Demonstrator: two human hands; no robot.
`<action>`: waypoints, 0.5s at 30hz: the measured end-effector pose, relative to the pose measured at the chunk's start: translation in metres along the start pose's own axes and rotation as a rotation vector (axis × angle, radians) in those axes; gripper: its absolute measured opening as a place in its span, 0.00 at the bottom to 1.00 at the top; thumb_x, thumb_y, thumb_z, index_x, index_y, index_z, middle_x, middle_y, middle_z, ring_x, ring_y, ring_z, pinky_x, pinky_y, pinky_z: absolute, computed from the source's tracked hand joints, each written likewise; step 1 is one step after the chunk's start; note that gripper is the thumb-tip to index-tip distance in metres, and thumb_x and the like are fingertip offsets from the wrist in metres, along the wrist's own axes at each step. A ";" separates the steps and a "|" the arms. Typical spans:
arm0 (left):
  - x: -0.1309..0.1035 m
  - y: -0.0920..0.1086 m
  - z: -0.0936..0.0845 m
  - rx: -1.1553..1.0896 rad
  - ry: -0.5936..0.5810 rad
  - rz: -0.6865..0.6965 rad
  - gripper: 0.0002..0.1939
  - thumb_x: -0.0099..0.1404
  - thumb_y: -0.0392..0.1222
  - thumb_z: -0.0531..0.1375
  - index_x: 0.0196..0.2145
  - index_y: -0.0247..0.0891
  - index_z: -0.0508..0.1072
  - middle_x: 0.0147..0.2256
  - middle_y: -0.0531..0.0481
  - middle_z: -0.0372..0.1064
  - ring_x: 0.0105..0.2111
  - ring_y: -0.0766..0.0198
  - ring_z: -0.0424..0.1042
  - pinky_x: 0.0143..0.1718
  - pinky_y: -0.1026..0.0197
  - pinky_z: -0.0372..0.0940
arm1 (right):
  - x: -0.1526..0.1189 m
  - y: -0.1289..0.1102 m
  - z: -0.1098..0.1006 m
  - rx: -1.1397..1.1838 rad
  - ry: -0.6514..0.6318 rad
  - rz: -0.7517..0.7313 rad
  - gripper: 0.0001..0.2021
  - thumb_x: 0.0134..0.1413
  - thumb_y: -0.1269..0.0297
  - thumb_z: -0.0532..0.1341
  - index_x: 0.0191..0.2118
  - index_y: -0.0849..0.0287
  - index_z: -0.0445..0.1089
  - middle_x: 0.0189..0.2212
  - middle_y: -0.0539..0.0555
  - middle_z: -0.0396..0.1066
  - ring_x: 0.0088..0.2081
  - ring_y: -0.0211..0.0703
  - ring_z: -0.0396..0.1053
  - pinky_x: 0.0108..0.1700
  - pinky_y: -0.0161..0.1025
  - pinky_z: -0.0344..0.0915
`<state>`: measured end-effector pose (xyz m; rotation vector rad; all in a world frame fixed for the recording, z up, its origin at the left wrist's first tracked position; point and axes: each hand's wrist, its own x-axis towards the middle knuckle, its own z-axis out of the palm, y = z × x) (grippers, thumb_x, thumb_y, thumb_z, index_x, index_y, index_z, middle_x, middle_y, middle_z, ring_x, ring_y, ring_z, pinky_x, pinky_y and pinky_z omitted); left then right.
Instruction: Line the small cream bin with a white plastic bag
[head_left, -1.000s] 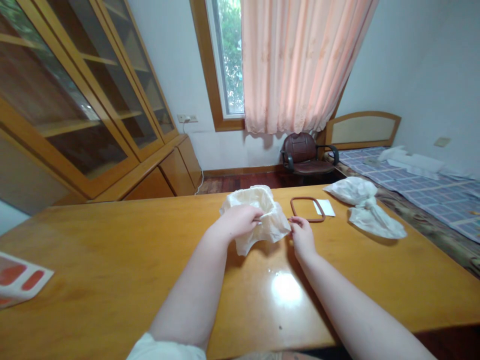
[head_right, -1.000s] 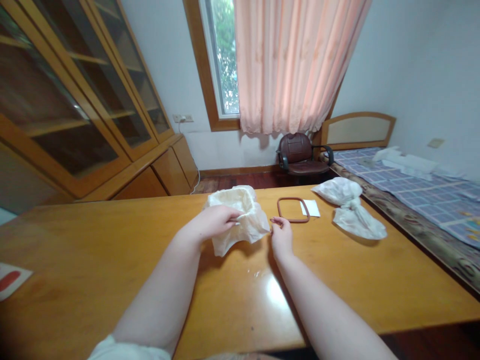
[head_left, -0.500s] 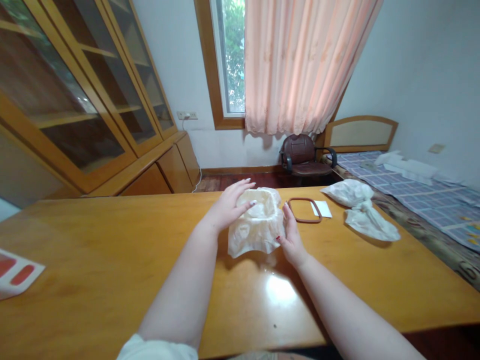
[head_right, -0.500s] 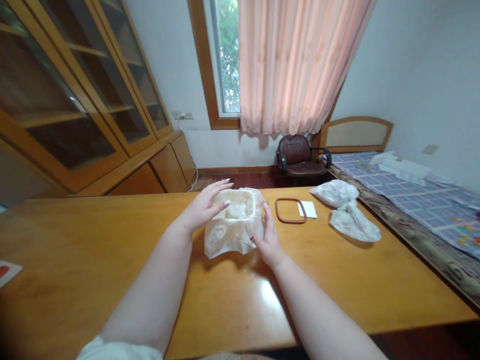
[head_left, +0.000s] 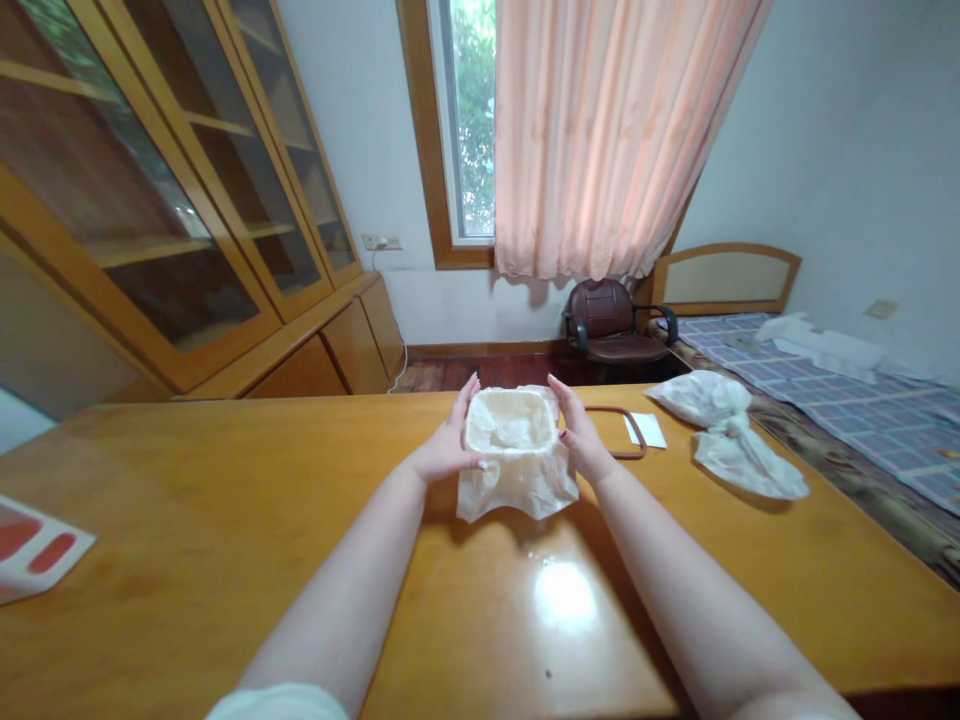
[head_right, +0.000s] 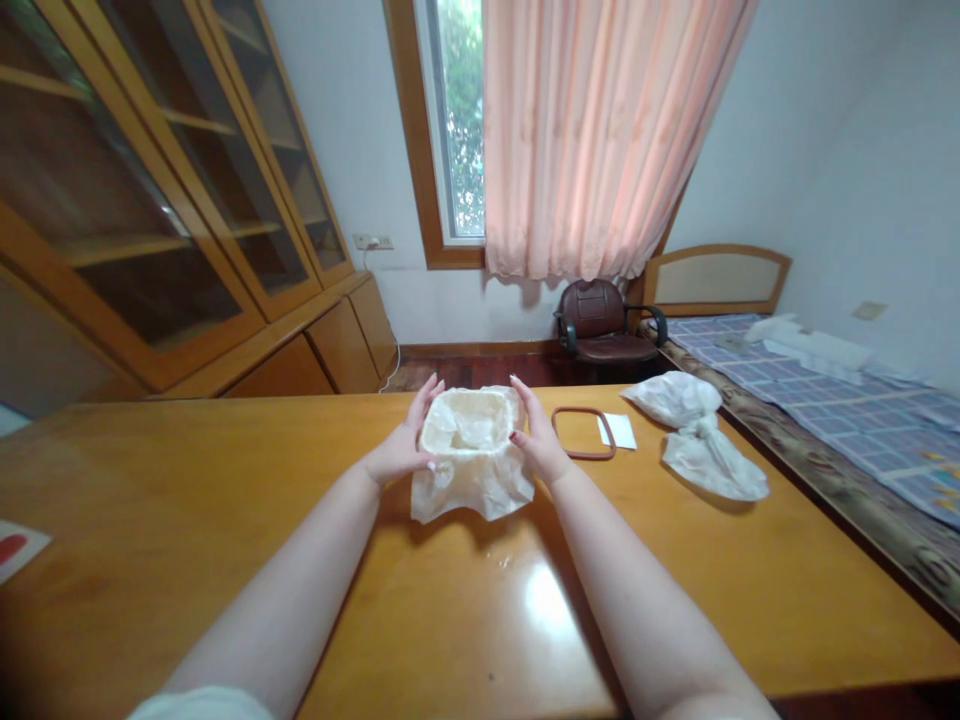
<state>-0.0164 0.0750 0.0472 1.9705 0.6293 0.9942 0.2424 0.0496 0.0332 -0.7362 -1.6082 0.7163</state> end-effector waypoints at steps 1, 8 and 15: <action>-0.001 0.001 0.001 0.022 -0.008 -0.008 0.69 0.42 0.65 0.69 0.68 0.45 0.30 0.69 0.34 0.30 0.68 0.42 0.35 0.65 0.40 0.38 | 0.001 0.000 0.002 -0.009 -0.035 0.020 0.45 0.47 0.32 0.57 0.65 0.55 0.52 0.64 0.60 0.53 0.65 0.56 0.50 0.65 0.54 0.46; -0.003 0.008 0.003 0.215 -0.007 -0.037 0.69 0.41 0.51 0.74 0.68 0.48 0.33 0.68 0.37 0.34 0.66 0.43 0.43 0.65 0.40 0.42 | -0.008 0.003 0.022 0.029 -0.019 0.097 0.46 0.46 0.28 0.53 0.64 0.54 0.52 0.62 0.60 0.56 0.62 0.57 0.55 0.63 0.53 0.52; -0.004 -0.011 0.008 0.130 0.048 0.037 0.74 0.40 0.57 0.73 0.67 0.47 0.24 0.68 0.36 0.26 0.68 0.43 0.34 0.66 0.41 0.37 | -0.008 0.003 0.032 0.159 0.030 0.072 0.55 0.36 0.24 0.55 0.66 0.53 0.44 0.66 0.62 0.45 0.66 0.59 0.47 0.64 0.54 0.51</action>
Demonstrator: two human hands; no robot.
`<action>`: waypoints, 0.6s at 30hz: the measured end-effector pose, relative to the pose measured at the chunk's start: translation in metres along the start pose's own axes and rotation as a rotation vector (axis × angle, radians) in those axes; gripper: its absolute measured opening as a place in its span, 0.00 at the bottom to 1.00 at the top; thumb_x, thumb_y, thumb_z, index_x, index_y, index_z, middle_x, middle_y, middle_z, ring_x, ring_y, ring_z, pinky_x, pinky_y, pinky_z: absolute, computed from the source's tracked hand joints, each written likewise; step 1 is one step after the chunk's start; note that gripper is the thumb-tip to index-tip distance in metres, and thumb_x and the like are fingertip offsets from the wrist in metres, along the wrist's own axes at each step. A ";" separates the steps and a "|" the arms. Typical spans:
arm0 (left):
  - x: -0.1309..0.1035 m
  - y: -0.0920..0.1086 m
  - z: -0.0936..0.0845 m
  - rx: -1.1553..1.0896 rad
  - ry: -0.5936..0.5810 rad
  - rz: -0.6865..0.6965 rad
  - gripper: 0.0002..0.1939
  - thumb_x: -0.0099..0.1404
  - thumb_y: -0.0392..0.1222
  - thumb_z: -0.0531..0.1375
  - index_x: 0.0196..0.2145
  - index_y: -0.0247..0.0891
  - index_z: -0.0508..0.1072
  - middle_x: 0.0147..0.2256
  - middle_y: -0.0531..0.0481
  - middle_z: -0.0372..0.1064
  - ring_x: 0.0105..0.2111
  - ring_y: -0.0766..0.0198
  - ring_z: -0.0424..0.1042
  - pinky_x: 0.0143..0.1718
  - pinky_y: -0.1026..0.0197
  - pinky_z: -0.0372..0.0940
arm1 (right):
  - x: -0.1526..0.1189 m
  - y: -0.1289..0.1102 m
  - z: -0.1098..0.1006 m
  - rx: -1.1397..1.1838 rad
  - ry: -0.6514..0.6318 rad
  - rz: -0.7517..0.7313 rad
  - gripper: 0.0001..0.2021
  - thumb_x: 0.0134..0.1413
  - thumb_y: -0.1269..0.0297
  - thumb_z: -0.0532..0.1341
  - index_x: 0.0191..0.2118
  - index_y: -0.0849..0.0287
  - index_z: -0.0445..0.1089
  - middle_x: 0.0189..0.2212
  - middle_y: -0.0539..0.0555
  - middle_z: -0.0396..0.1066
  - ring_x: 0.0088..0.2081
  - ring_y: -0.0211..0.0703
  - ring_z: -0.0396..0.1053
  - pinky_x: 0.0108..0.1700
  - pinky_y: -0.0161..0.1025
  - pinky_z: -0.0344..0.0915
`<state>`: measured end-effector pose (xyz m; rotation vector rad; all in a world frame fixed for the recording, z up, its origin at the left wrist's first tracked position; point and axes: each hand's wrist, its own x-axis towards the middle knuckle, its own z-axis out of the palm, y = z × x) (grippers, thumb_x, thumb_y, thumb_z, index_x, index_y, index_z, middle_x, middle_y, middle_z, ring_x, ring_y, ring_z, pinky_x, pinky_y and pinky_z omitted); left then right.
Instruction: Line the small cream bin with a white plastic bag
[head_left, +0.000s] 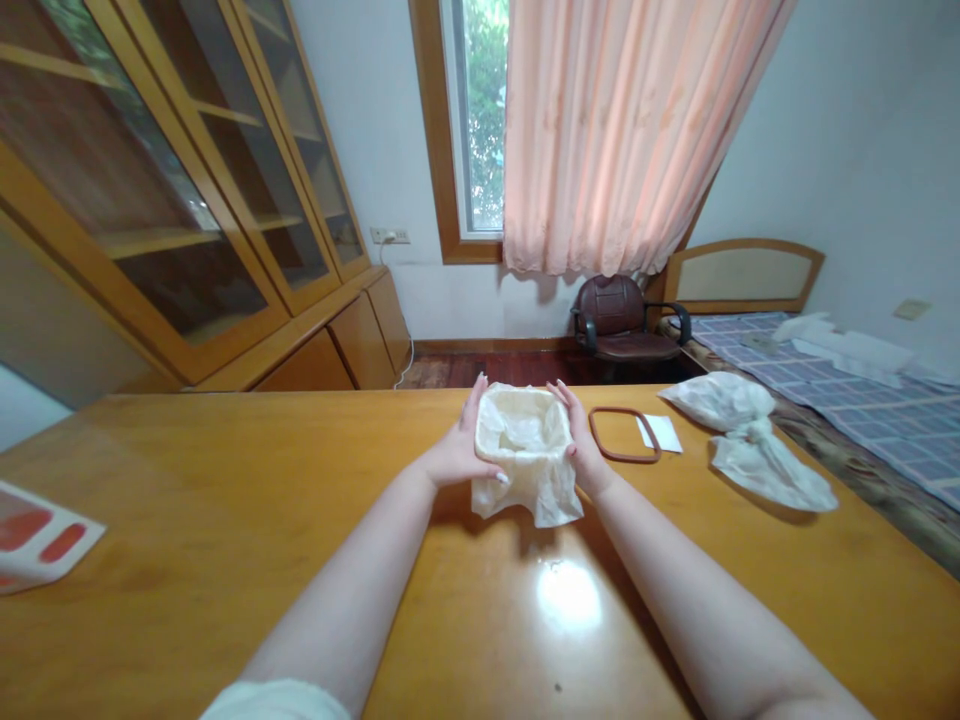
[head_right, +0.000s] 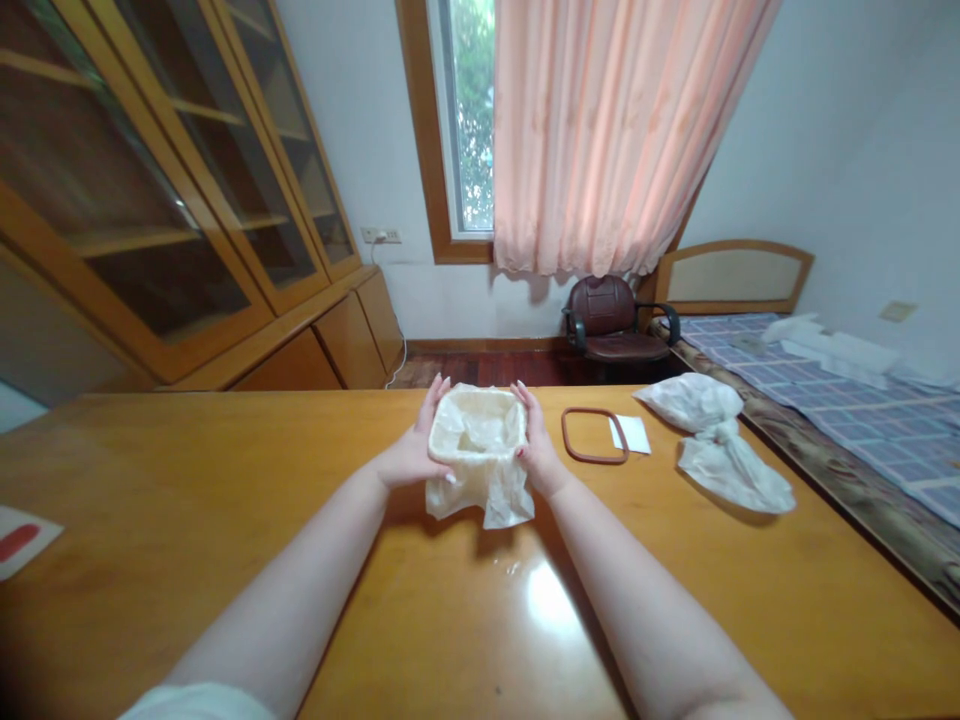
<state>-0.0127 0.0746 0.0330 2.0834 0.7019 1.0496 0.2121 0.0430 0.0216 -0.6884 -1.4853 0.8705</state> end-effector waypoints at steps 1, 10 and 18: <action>0.000 -0.004 0.000 -0.016 0.017 0.019 0.75 0.39 0.60 0.72 0.67 0.47 0.22 0.69 0.35 0.23 0.68 0.43 0.31 0.66 0.41 0.35 | -0.001 0.000 0.001 0.016 0.000 -0.017 0.55 0.35 0.25 0.57 0.66 0.52 0.44 0.66 0.62 0.45 0.66 0.59 0.47 0.64 0.55 0.50; -0.004 -0.002 0.010 -0.155 -0.008 -0.074 0.69 0.42 0.69 0.66 0.67 0.50 0.26 0.65 0.38 0.46 0.65 0.45 0.50 0.63 0.39 0.50 | -0.007 0.006 0.005 0.021 -0.021 -0.049 0.56 0.33 0.36 0.68 0.66 0.49 0.43 0.64 0.61 0.50 0.66 0.59 0.48 0.65 0.55 0.49; -0.004 -0.006 0.009 -0.303 0.048 -0.032 0.66 0.42 0.81 0.53 0.68 0.47 0.29 0.66 0.37 0.43 0.64 0.45 0.51 0.62 0.43 0.52 | -0.005 0.013 0.003 -0.083 0.026 -0.065 0.53 0.39 0.27 0.57 0.67 0.49 0.40 0.68 0.59 0.41 0.67 0.57 0.45 0.64 0.54 0.50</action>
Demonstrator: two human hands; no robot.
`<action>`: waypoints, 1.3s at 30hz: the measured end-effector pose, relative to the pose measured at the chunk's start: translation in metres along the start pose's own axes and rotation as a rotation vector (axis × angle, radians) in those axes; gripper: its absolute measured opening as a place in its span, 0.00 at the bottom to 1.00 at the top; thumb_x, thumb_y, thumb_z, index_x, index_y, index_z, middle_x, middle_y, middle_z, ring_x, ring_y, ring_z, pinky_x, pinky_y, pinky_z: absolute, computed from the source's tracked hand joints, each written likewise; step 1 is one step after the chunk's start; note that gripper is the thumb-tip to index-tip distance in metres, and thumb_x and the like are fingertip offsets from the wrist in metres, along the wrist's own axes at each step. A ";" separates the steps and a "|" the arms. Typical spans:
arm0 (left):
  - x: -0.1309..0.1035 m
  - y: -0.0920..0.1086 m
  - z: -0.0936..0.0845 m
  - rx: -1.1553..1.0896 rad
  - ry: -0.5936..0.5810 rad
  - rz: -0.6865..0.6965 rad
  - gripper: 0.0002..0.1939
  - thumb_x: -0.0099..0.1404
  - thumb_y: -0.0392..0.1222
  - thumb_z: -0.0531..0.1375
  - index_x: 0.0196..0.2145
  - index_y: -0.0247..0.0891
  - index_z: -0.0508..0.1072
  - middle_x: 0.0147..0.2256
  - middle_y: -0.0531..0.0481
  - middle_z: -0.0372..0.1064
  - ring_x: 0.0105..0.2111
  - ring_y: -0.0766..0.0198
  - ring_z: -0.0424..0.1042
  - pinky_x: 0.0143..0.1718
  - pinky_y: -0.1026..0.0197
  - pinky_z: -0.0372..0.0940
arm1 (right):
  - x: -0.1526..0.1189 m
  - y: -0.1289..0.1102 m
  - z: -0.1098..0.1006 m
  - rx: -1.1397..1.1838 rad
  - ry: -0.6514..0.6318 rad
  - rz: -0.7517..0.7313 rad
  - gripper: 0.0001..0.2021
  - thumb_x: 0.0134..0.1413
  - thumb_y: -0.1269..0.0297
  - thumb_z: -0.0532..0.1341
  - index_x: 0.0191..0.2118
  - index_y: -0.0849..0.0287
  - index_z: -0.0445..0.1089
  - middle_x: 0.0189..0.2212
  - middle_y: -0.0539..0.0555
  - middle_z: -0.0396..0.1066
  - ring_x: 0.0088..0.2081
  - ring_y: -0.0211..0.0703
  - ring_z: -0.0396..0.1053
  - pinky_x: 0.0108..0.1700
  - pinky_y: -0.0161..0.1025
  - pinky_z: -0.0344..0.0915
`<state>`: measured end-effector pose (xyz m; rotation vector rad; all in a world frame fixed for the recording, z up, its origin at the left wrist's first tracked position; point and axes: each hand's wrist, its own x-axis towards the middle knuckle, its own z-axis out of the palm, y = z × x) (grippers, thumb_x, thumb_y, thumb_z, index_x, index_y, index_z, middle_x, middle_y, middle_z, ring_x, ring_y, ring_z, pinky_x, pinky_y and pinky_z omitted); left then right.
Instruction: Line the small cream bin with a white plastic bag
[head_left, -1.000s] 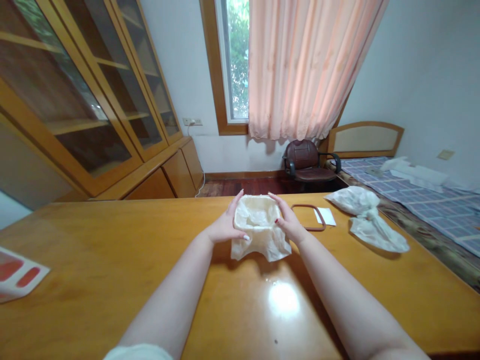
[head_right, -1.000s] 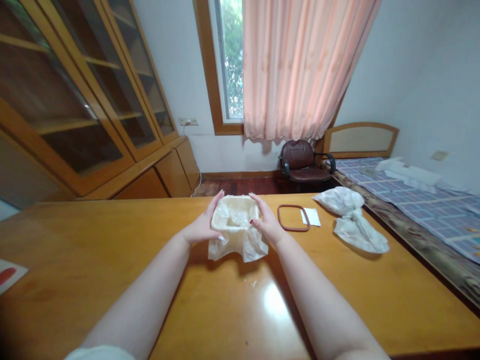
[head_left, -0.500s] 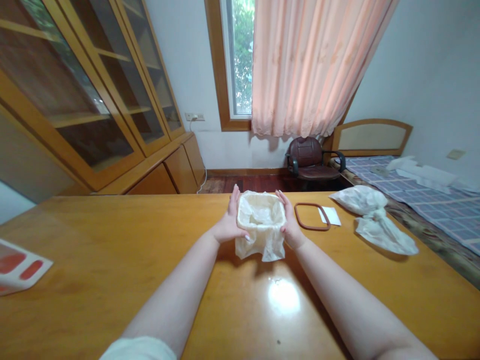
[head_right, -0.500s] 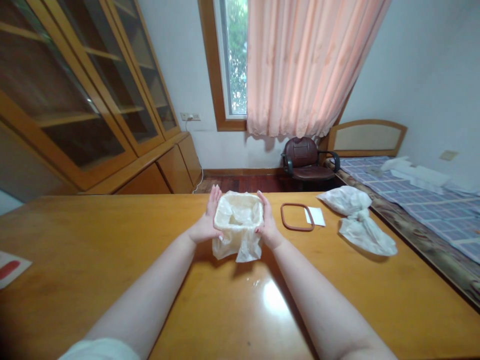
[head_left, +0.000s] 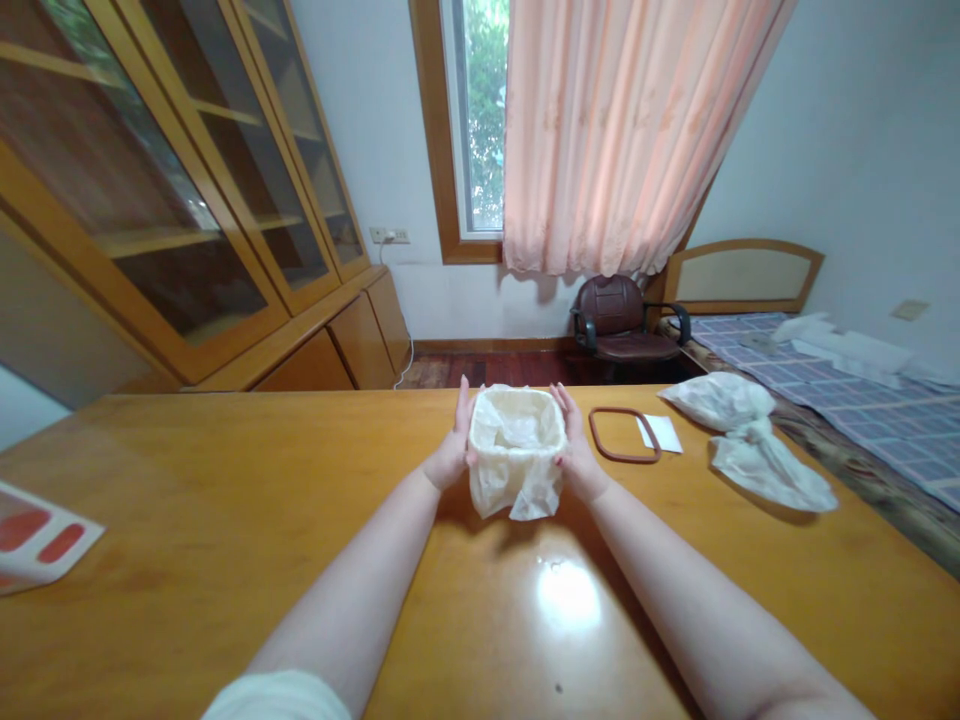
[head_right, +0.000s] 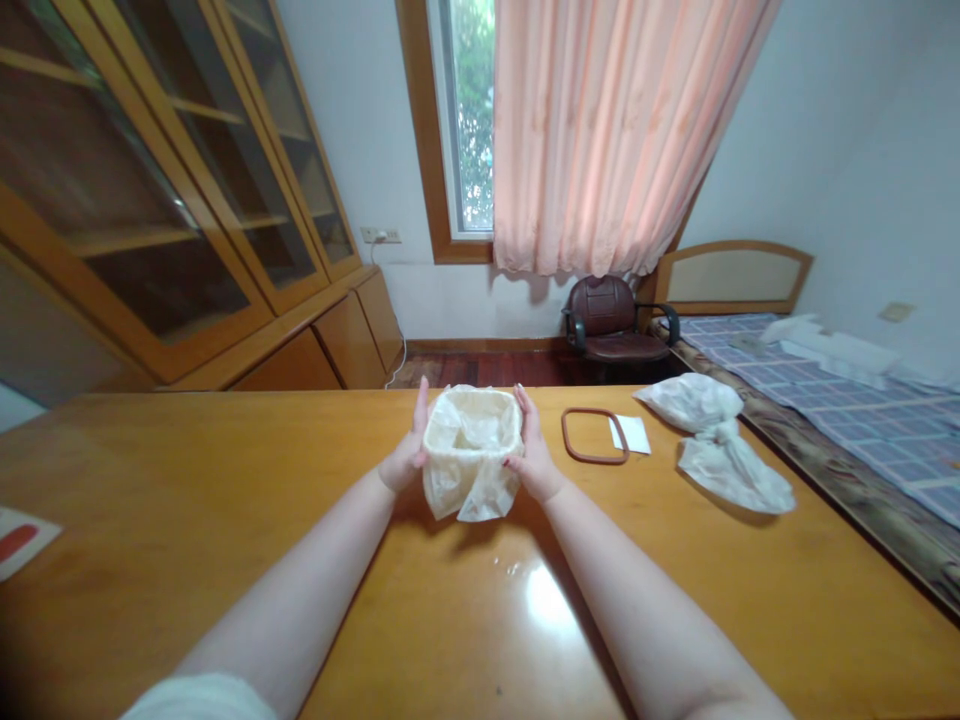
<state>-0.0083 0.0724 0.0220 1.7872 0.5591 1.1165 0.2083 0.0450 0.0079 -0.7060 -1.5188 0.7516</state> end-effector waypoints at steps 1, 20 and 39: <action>0.001 -0.002 -0.003 -0.002 0.043 0.031 0.64 0.44 0.82 0.49 0.68 0.47 0.29 0.67 0.37 0.41 0.65 0.46 0.49 0.62 0.43 0.51 | 0.002 0.001 -0.004 -0.017 0.041 -0.015 0.51 0.42 0.26 0.52 0.67 0.49 0.40 0.68 0.58 0.40 0.67 0.56 0.45 0.64 0.54 0.50; 0.015 0.072 -0.025 0.091 0.604 0.361 0.30 0.67 0.64 0.44 0.39 0.40 0.75 0.48 0.42 0.71 0.54 0.53 0.68 0.58 0.47 0.58 | 0.030 -0.001 -0.110 -1.383 -0.499 0.905 0.09 0.40 0.71 0.64 0.32 0.62 0.78 0.34 0.64 0.77 0.40 0.54 0.75 0.41 0.41 0.65; -0.002 0.126 0.002 0.448 0.195 0.247 0.10 0.65 0.45 0.58 0.39 0.40 0.77 0.41 0.46 0.75 0.45 0.58 0.71 0.51 0.54 0.63 | 0.033 -0.172 -0.038 -0.943 -0.171 0.035 0.09 0.61 0.64 0.56 0.44 0.56 0.71 0.38 0.55 0.76 0.39 0.45 0.73 0.39 0.39 0.67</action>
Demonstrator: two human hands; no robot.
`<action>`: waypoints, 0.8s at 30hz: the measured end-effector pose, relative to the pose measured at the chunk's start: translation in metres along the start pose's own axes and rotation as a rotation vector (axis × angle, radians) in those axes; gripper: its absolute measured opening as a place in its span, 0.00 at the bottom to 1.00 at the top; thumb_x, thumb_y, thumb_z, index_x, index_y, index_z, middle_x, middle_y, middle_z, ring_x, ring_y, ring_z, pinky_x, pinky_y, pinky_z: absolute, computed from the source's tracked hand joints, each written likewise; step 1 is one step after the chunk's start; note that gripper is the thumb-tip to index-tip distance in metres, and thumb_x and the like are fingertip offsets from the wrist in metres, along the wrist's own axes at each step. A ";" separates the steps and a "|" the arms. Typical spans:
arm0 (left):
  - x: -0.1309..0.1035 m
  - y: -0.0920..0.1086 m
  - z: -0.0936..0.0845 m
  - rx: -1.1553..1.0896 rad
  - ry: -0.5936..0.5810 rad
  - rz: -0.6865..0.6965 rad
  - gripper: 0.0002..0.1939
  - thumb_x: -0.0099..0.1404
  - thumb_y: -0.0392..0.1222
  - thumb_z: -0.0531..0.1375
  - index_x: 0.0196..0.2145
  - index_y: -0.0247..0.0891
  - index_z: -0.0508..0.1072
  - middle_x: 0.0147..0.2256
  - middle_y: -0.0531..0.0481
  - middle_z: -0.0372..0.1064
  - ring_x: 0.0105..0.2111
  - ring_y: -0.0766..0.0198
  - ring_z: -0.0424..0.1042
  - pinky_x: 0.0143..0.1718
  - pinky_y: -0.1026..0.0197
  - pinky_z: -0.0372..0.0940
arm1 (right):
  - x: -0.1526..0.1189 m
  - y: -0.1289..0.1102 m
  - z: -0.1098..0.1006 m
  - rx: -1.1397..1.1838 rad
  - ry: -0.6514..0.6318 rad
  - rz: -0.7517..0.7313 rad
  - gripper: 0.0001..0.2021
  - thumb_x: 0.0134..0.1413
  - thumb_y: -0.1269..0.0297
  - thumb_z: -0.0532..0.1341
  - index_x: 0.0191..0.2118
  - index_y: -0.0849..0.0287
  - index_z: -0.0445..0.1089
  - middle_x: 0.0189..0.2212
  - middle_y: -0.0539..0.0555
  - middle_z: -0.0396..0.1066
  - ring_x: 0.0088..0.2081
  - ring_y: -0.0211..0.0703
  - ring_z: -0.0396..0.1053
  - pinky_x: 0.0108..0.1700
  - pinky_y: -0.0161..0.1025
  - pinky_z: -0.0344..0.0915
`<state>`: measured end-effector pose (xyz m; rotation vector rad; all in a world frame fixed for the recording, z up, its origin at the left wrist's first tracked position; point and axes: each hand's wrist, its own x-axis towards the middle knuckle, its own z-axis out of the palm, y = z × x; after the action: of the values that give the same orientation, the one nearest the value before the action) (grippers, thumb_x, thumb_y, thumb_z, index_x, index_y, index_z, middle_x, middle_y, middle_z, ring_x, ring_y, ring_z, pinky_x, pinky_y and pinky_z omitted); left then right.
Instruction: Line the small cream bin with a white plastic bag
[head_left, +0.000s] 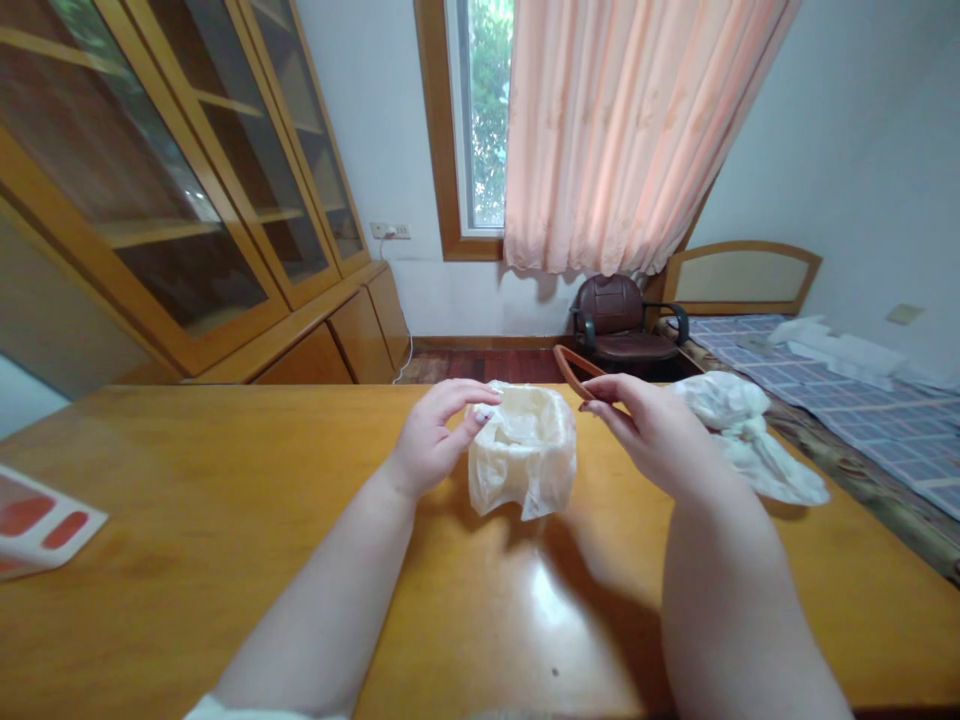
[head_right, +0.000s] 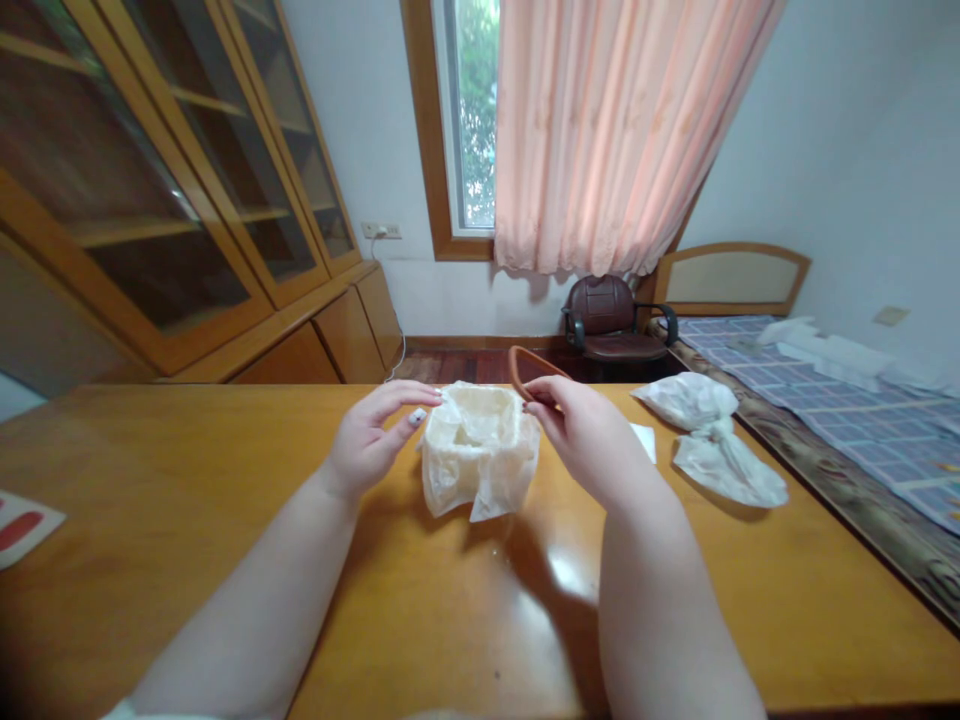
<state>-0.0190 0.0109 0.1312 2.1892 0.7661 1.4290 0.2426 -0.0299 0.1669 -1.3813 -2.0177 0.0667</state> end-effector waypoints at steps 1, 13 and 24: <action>0.000 0.003 0.002 -0.011 -0.011 -0.044 0.11 0.65 0.45 0.59 0.41 0.40 0.77 0.42 0.45 0.75 0.45 0.58 0.71 0.50 0.54 0.64 | -0.001 -0.010 0.003 0.049 0.018 -0.091 0.10 0.62 0.63 0.56 0.46 0.56 0.70 0.39 0.55 0.76 0.39 0.44 0.73 0.40 0.39 0.68; 0.004 0.018 0.020 -0.563 0.279 -0.625 0.31 0.44 0.43 0.72 0.47 0.31 0.73 0.25 0.52 0.74 0.23 0.69 0.71 0.29 0.65 0.69 | -0.003 -0.034 0.063 -0.018 0.112 -0.581 0.12 0.63 0.68 0.56 0.49 0.61 0.70 0.41 0.58 0.76 0.41 0.44 0.71 0.44 0.42 0.67; 0.006 0.004 0.010 -0.082 0.198 -0.718 0.35 0.53 0.46 0.64 0.56 0.27 0.66 0.23 0.53 0.72 0.22 0.65 0.71 0.29 0.62 0.66 | 0.008 -0.002 0.038 -0.025 0.127 -0.493 0.06 0.59 0.68 0.61 0.38 0.54 0.75 0.35 0.52 0.77 0.39 0.39 0.72 0.56 0.46 0.60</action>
<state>-0.0069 0.0111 0.1343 1.4760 1.3575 1.2576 0.2187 -0.0115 0.1431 -0.8450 -2.1946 -0.2593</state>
